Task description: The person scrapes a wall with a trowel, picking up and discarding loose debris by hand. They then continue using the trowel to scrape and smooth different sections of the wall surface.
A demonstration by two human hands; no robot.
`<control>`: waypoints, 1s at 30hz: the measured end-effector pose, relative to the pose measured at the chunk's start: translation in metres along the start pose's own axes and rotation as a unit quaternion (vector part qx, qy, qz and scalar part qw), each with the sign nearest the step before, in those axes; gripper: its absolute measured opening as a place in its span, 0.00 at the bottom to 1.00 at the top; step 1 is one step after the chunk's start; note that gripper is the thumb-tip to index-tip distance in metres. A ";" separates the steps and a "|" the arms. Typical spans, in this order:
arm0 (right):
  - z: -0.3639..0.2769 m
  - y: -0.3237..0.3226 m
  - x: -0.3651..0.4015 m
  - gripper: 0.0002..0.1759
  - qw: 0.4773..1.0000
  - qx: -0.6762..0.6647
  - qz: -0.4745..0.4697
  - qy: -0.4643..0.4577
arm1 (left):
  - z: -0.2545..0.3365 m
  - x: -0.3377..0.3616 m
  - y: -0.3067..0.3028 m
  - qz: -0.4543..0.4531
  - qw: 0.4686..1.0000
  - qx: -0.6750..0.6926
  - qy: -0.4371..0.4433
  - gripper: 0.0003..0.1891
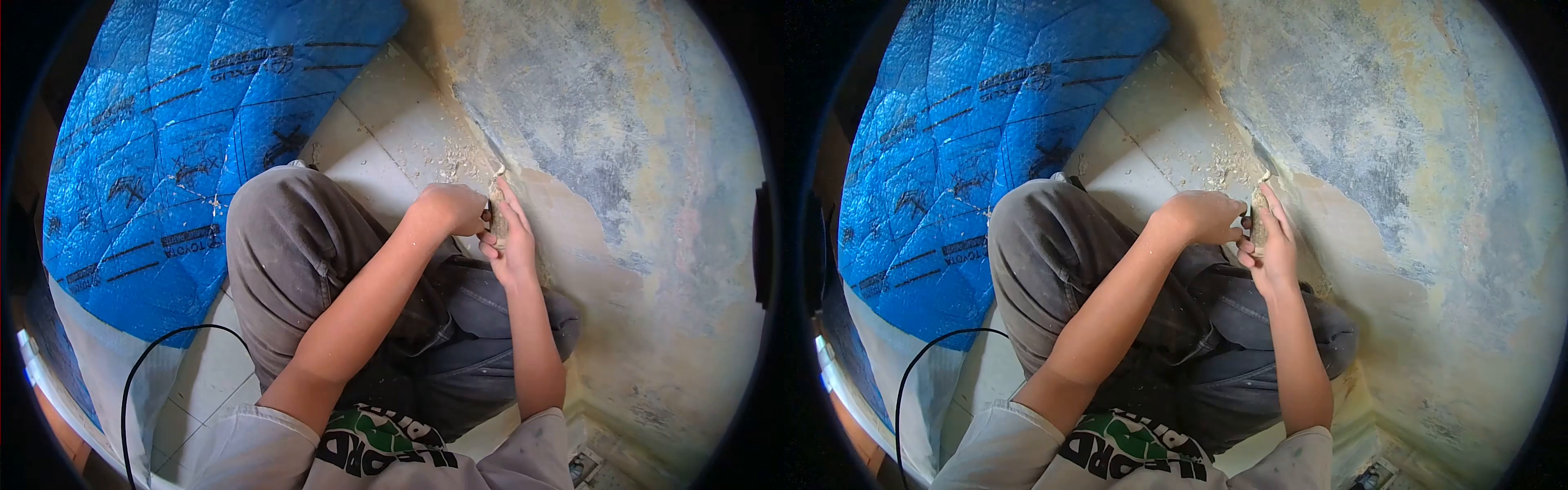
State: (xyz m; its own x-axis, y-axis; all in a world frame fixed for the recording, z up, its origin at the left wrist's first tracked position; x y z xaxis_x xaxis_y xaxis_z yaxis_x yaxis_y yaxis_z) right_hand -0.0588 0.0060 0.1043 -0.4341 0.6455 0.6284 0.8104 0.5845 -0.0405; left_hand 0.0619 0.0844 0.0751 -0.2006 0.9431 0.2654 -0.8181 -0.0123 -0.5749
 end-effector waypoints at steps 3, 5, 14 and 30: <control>0.000 -0.003 -0.014 0.26 0.994 -0.100 -0.028 0.020 | -0.001 -0.001 -0.004 0.023 0.999 0.041 -0.005 0.21; -0.007 -0.011 -0.025 0.25 0.987 -0.153 -0.053 0.025 | -0.002 -0.002 -0.006 0.043 0.997 0.064 -0.010 0.20; -0.052 0.029 -0.046 0.18 0.949 -0.259 -0.141 0.114 | -0.005 -0.005 0.004 -0.013 0.999 -0.030 -0.012 0.21; -0.066 -0.003 -0.072 0.13 0.913 -0.312 -0.155 0.212 | -0.006 0.007 -0.004 0.012 0.999 -0.041 -0.026 0.23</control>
Point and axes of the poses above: each hand's wrist, its own x-axis away from the middle knuckle, its own y-axis out of the palm, z = x × y, the point moved 3 cm from there along -x, towards the middle knuckle, and after that the axes turned 9 degrees about z, right-handed, at the moved point
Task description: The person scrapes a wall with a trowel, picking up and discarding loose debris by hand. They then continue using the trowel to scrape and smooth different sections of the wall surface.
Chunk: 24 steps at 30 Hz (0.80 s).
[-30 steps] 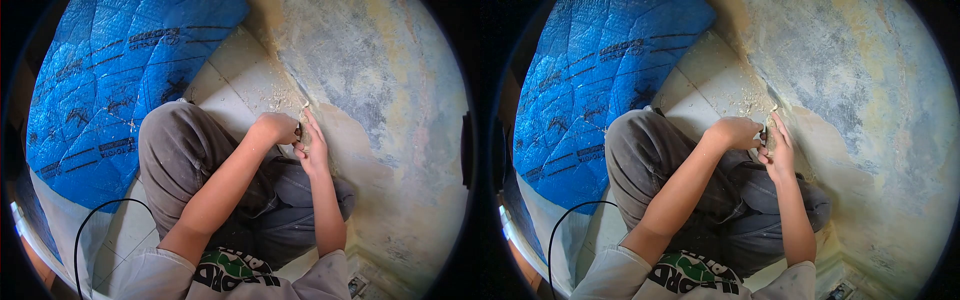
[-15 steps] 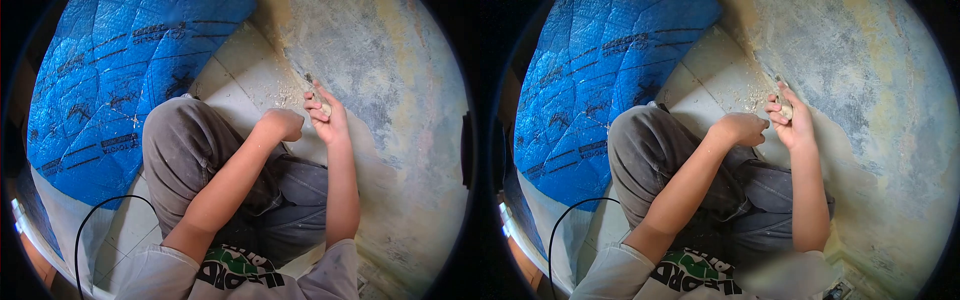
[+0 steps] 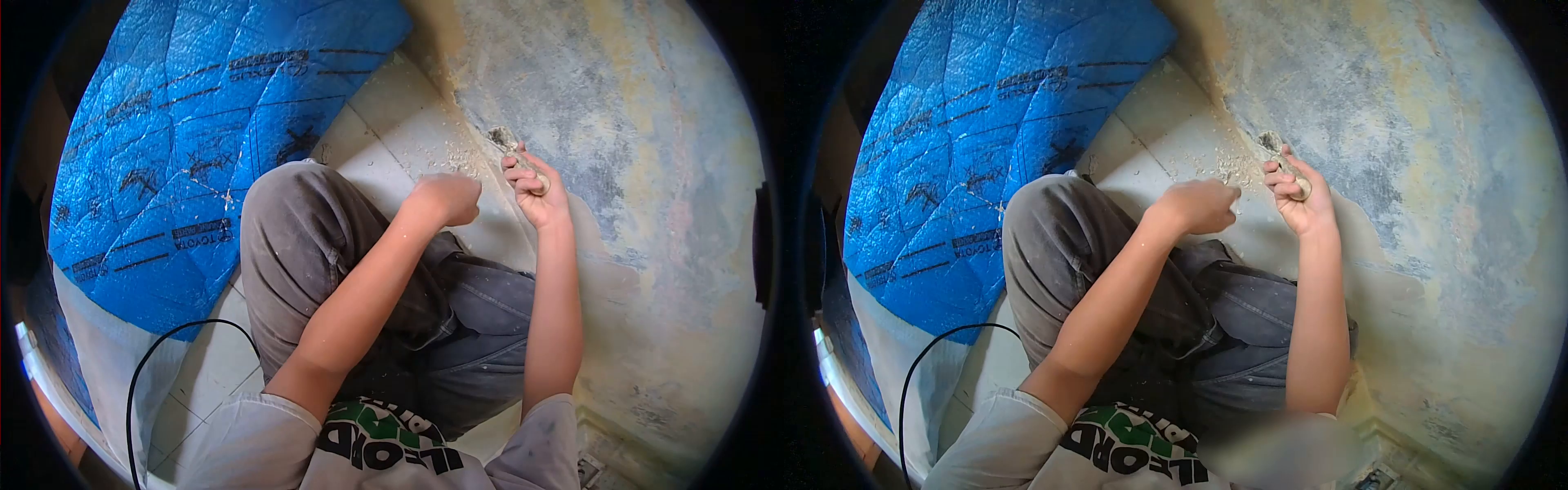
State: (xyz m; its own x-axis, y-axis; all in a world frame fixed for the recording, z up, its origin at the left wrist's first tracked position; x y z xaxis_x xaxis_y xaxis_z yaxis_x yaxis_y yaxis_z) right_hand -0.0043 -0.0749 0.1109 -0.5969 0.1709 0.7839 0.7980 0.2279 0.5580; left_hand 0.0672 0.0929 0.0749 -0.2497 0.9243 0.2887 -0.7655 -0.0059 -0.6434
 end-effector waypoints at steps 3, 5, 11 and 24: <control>0.002 -0.001 -0.003 0.13 0.997 0.058 0.026 -0.043 | 0.015 0.014 -0.015 0.288 0.955 0.073 0.005 0.22; 0.008 -0.004 -0.006 0.12 0.964 0.193 0.096 -0.154 | 0.039 0.024 -0.029 0.467 0.857 0.191 0.102 0.19; -0.001 -0.078 -0.070 0.24 0.884 0.359 -0.132 -0.268 | 0.066 0.019 -0.006 0.590 0.783 0.053 0.189 0.16; 0.028 -0.039 0.009 0.17 0.886 0.315 0.017 -0.340 | 0.098 -0.051 0.026 0.618 0.756 0.061 0.206 0.08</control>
Point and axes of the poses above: each hand's wrist, its own x-axis away from the middle knuckle, its own y-axis out of the palm, z = x × y, the point moved 3 cm from there along -x, towards the middle knuckle, and after that the axes turned 9 degrees about z, right-handed, at the moved point
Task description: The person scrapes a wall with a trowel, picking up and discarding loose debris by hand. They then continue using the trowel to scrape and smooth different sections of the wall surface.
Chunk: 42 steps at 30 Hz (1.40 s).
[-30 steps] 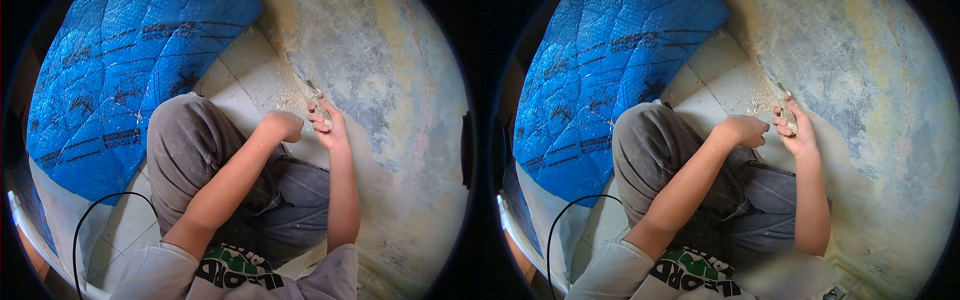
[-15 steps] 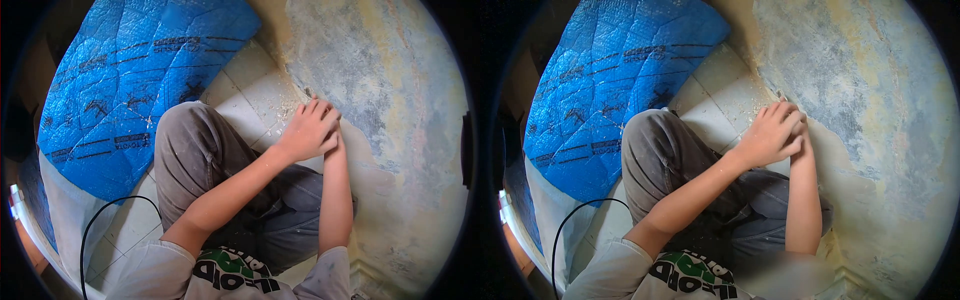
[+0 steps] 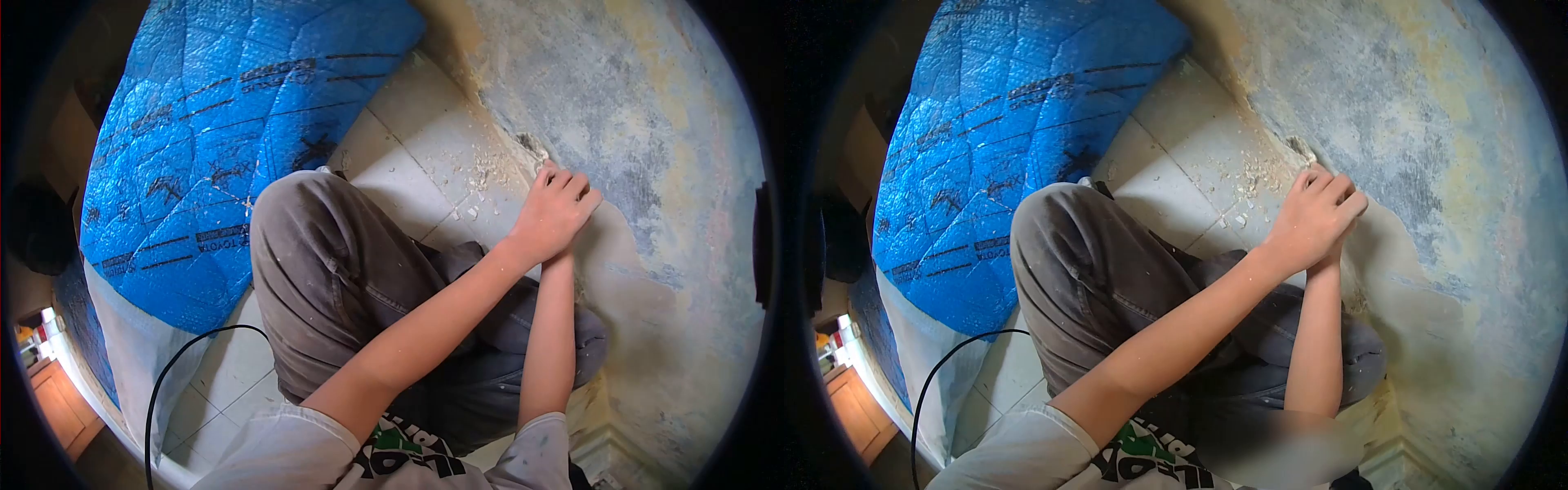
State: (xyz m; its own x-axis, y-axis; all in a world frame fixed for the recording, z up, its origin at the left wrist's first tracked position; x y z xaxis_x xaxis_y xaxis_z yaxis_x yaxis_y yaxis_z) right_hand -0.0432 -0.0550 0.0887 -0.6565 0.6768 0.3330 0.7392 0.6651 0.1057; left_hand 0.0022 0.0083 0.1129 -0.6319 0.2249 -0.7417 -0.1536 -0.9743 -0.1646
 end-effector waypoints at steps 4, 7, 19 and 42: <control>-0.011 -0.014 -0.012 0.17 0.998 0.040 0.032 -0.040 | 0.005 -0.007 0.015 0.018 1.000 -0.013 -0.014 0.09; -0.007 -0.002 -0.010 0.17 0.994 0.072 0.048 -0.068 | 0.003 -0.016 0.021 0.047 0.998 -0.017 -0.035 0.11; -0.024 0.011 -0.065 0.17 0.961 0.201 0.054 -0.184 | -0.030 -0.073 0.010 0.045 0.986 0.086 -0.136 0.08; -0.028 0.013 -0.013 0.16 0.786 0.453 0.099 -0.410 | 0.028 -0.019 -0.005 0.113 0.986 0.100 -0.071 0.17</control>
Point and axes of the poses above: each hand's wrist, its own x-axis away from the middle knuckle, its own y-axis out of the palm, z = x × y, the point moved 3 cm from there along -x, towards the middle knuckle, and after that the axes turned 9 degrees about z, right-handed, at the moved point
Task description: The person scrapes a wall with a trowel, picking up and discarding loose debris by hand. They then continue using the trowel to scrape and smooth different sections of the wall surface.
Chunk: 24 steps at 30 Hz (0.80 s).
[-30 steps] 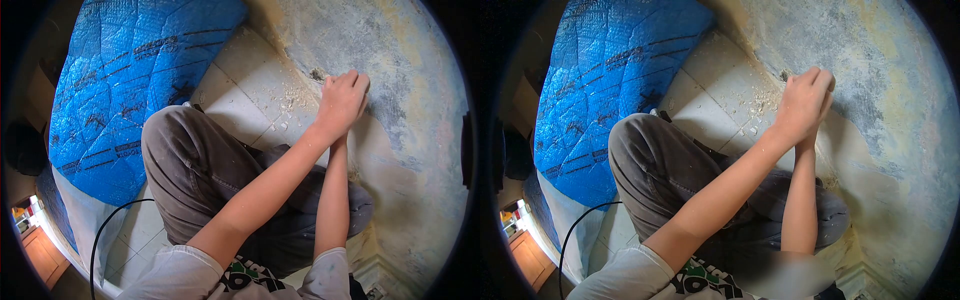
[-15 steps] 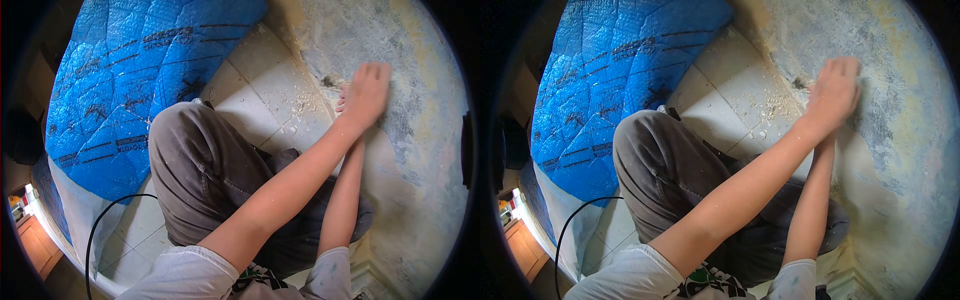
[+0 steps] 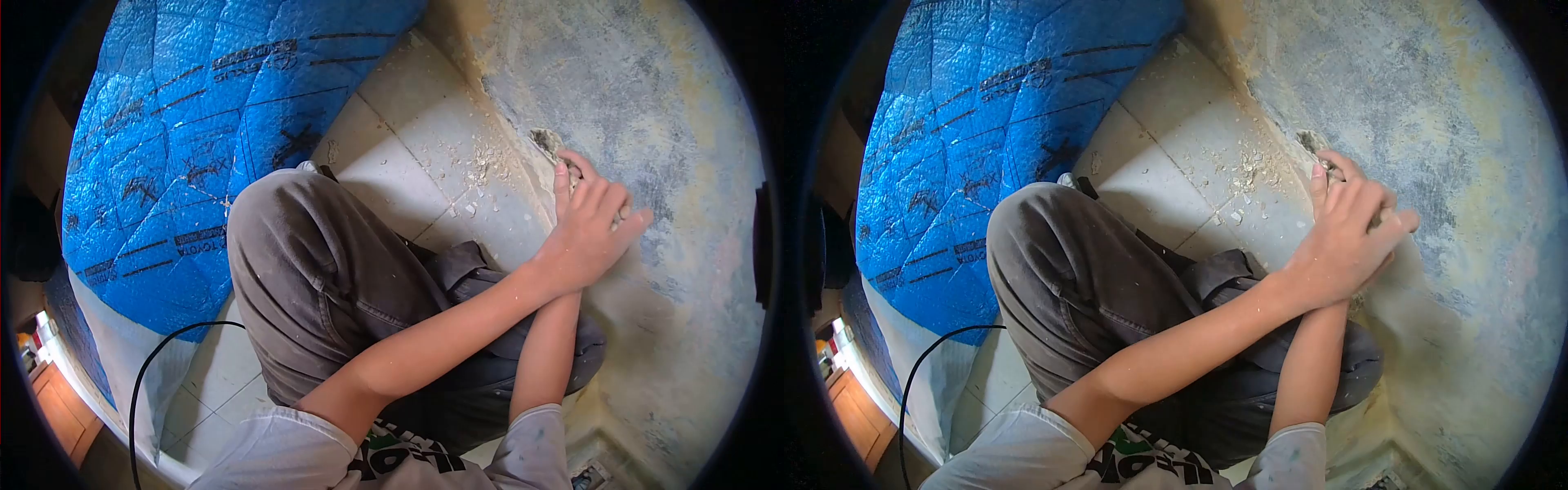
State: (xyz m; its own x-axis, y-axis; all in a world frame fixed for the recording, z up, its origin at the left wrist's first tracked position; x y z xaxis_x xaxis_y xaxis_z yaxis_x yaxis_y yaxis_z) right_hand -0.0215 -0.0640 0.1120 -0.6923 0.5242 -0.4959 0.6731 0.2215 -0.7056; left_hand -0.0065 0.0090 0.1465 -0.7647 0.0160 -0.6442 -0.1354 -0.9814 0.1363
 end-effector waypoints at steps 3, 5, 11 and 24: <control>-0.014 -0.012 -0.003 0.15 0.999 0.033 -0.043 0.007 | 0.011 -0.005 0.001 -0.038 0.999 -0.010 0.018 0.16; -0.019 -0.011 -0.004 0.15 0.992 0.058 -0.101 0.049 | 0.011 -0.010 -0.002 -0.081 0.995 -0.018 0.048 0.15; -0.012 0.026 0.010 0.21 0.959 -0.188 -0.129 0.168 | -0.013 -0.011 -0.043 -0.209 0.957 -0.060 0.191 0.15; 0.026 0.065 0.029 0.28 0.621 -0.590 -0.249 0.453 | -0.036 0.026 -0.048 -0.312 0.928 -0.108 0.174 0.21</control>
State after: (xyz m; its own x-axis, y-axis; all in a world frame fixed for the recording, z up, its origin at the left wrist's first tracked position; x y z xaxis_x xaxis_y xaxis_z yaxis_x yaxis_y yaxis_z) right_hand -0.0045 -0.0556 0.0391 -0.8203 0.2791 0.4991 0.5266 0.7092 0.4689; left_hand 0.0024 0.0497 0.0965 -0.3245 0.5688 -0.7557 -0.3254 -0.8173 -0.4755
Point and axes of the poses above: each hand's wrist, its own x-axis away from the middle knuckle, its own y-axis out of the palm, z = x × y, the point moved 3 cm from there along -x, towards the middle knuckle, and after that the axes turned 9 degrees about z, right-handed, at the moved point
